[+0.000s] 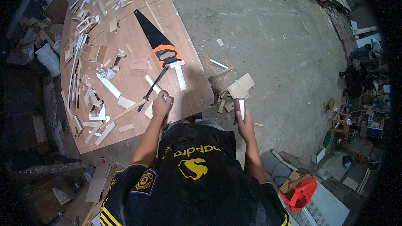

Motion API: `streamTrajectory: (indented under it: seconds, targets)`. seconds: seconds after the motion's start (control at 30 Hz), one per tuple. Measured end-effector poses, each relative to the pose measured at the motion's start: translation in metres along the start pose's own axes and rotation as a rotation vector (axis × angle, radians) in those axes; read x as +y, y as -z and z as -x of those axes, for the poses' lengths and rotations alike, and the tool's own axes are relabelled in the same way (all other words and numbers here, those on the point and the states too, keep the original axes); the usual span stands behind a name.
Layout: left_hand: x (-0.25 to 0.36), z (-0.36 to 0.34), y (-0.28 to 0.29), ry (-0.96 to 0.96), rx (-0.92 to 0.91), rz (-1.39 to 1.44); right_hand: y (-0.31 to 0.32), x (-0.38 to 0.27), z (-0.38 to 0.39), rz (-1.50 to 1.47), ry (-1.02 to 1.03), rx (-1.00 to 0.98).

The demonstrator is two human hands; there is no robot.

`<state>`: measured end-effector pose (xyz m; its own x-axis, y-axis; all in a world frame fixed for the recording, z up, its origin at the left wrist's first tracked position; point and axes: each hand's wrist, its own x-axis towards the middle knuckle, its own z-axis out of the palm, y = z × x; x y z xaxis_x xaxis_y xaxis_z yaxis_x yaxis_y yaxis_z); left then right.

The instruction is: The person is sawing a piece of wood and then sanding it with sandpaper.

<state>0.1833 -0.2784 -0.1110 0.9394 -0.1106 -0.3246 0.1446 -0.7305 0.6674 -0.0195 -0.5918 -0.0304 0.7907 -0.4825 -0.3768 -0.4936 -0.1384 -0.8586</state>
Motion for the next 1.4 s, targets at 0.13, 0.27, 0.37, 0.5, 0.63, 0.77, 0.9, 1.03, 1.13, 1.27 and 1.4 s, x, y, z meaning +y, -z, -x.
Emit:
streamTrajectory:
  seconds: [0.13, 0.27, 0.37, 0.5, 0.63, 0.77, 0.9, 1.03, 1.13, 1.27, 1.4]
  targets:
    - [0.014, 0.021, 0.008, -0.013, 0.066, -0.071, -0.009, -0.012, -0.012, 0.001, 0.036, -0.050]
    - [0.011, 0.024, 0.020, 0.014, 0.148, -0.030, -0.013, -0.013, -0.040, 0.121, 0.131, -0.054]
    - [0.000, 0.016, 0.033, 0.043, 0.221, -0.020, -0.016, -0.028, -0.051, 0.011, 0.170, -0.125]
    - [-0.007, 0.017, 0.048, 0.052, 0.144, 0.004, -0.022, -0.044, -0.058, 0.036, 0.203, -0.157]
    - [0.001, 0.028, 0.048, 0.011, 0.104, -0.033, -0.027, -0.037, -0.062, 0.006, 0.185, -0.165]
    - [0.003, 0.045, 0.027, -0.166, 0.096, -0.116, -0.037, -0.030, -0.050, 0.026, 0.203, -0.163]
    - [-0.013, 0.034, 0.002, -0.331, 0.139, -0.246, -0.041, -0.035, -0.032, 0.036, 0.158, -0.208]
    - [-0.024, 0.014, -0.008, -0.404, 0.105, -0.377, -0.042, -0.035, -0.025, 0.009, 0.129, -0.215]
    - [-0.029, 0.007, -0.012, -0.320, 0.020, -0.458, -0.038, -0.032, -0.024, 0.014, 0.136, -0.190]
    - [-0.025, 0.007, -0.004, -0.286, -0.059, -0.462, -0.030, -0.025, -0.025, 0.015, 0.134, -0.139]
    - [-0.018, 0.000, 0.000, -0.134, 0.043, -0.287, -0.027, -0.025, -0.026, 0.005, 0.135, -0.137]
